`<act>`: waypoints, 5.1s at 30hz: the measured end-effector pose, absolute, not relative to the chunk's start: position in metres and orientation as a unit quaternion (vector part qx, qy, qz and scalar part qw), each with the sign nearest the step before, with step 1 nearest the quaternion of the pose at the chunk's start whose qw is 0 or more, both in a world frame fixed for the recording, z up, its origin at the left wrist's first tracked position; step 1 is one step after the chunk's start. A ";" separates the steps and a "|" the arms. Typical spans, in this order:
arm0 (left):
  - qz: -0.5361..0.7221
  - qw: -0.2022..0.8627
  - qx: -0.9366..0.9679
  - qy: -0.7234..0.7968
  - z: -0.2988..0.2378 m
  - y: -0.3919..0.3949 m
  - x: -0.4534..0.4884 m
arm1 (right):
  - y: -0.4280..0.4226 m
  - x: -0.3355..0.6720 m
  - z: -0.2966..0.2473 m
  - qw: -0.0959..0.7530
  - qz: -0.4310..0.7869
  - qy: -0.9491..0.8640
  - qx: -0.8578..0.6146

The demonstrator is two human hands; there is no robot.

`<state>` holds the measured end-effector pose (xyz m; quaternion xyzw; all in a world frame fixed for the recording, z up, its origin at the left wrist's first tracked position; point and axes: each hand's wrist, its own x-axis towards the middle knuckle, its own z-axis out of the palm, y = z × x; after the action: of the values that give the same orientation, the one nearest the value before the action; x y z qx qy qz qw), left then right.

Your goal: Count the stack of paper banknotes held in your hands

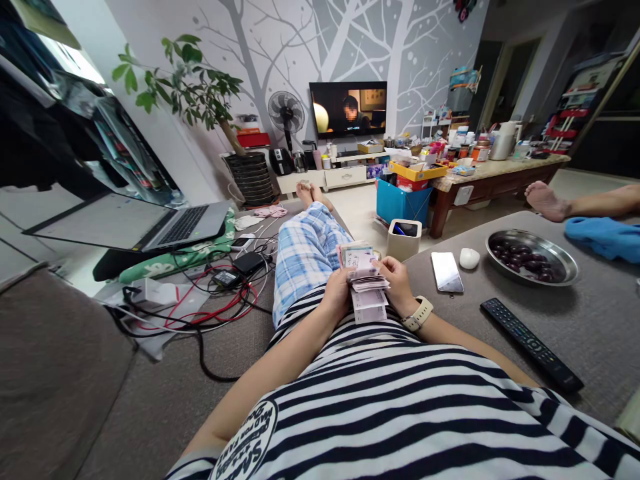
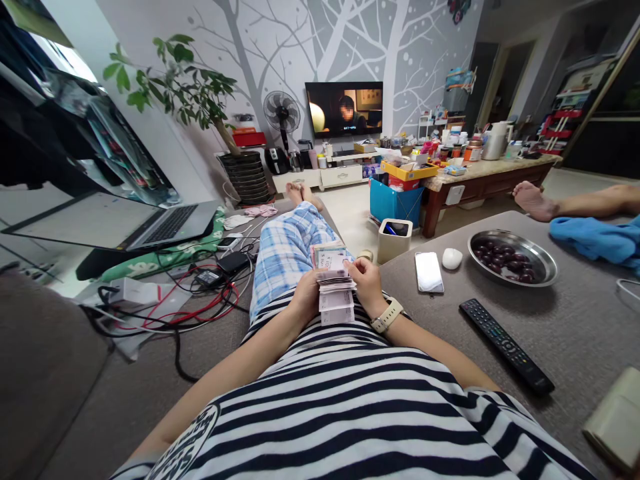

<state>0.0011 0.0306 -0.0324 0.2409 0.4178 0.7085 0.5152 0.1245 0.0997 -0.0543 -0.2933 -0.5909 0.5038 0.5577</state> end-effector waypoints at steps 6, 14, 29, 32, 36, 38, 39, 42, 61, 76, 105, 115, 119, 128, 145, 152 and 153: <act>0.719 0.511 0.217 0.418 -0.032 0.031 0.000 | 0.098 0.125 -0.053 0.549 0.508 -0.597 -0.290; 0.736 0.504 0.176 0.417 -0.026 0.032 0.004 | 0.093 0.125 -0.049 0.568 0.501 -0.599 -0.258; 0.718 0.502 0.200 0.438 -0.020 0.028 0.005 | 0.092 0.126 -0.045 0.555 0.531 -0.598 -0.231; 0.721 0.499 0.199 0.438 -0.020 0.028 0.005 | 0.092 0.126 -0.045 0.560 0.536 -0.590 -0.227; 0.725 0.496 0.200 0.433 -0.020 0.028 0.004 | 0.093 0.125 -0.045 0.560 0.535 -0.590 -0.227; 0.726 0.495 0.202 0.434 -0.020 0.029 0.004 | 0.093 0.125 -0.045 0.560 0.534 -0.592 -0.227; 0.725 0.495 0.203 0.434 -0.021 0.029 0.004 | 0.093 0.125 -0.045 0.560 0.533 -0.592 -0.227; 0.723 0.501 0.206 0.430 -0.023 0.032 0.002 | 0.093 0.125 -0.044 0.565 0.527 -0.594 -0.226; 0.710 0.523 0.233 0.410 -0.031 0.030 0.000 | 0.105 0.121 -0.059 0.564 0.504 -0.586 -0.291; 0.736 0.502 0.191 0.413 -0.040 0.043 -0.004 | 0.092 0.125 -0.048 0.558 0.503 -0.607 -0.260; 0.737 0.484 0.219 0.419 -0.036 0.037 -0.001 | 0.089 0.127 -0.044 0.556 0.518 -0.606 -0.238; 0.730 0.509 0.204 0.408 -0.040 0.041 -0.003 | 0.090 0.124 -0.048 0.544 0.545 -0.598 -0.224; 0.724 0.510 0.212 0.412 -0.040 0.038 -0.004 | 0.094 0.123 -0.051 0.562 0.516 -0.595 -0.254; 0.711 0.518 0.230 0.416 -0.032 0.032 -0.002 | 0.107 0.121 -0.061 0.545 0.492 -0.608 -0.302; 0.728 0.517 0.186 0.410 -0.032 0.042 -0.002 | 0.095 0.125 -0.046 0.571 0.489 -0.613 -0.243; 0.724 0.511 0.194 0.421 -0.028 0.041 -0.001 | 0.096 0.125 -0.045 0.571 0.490 -0.611 -0.244; 0.723 0.515 0.196 0.418 -0.028 0.041 -0.001 | 0.096 0.125 -0.045 0.572 0.490 -0.610 -0.245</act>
<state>-0.0009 0.0407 -0.0283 0.1957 0.4182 0.7225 0.5145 0.1249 0.0963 -0.0449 -0.2448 -0.6101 0.4904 0.5721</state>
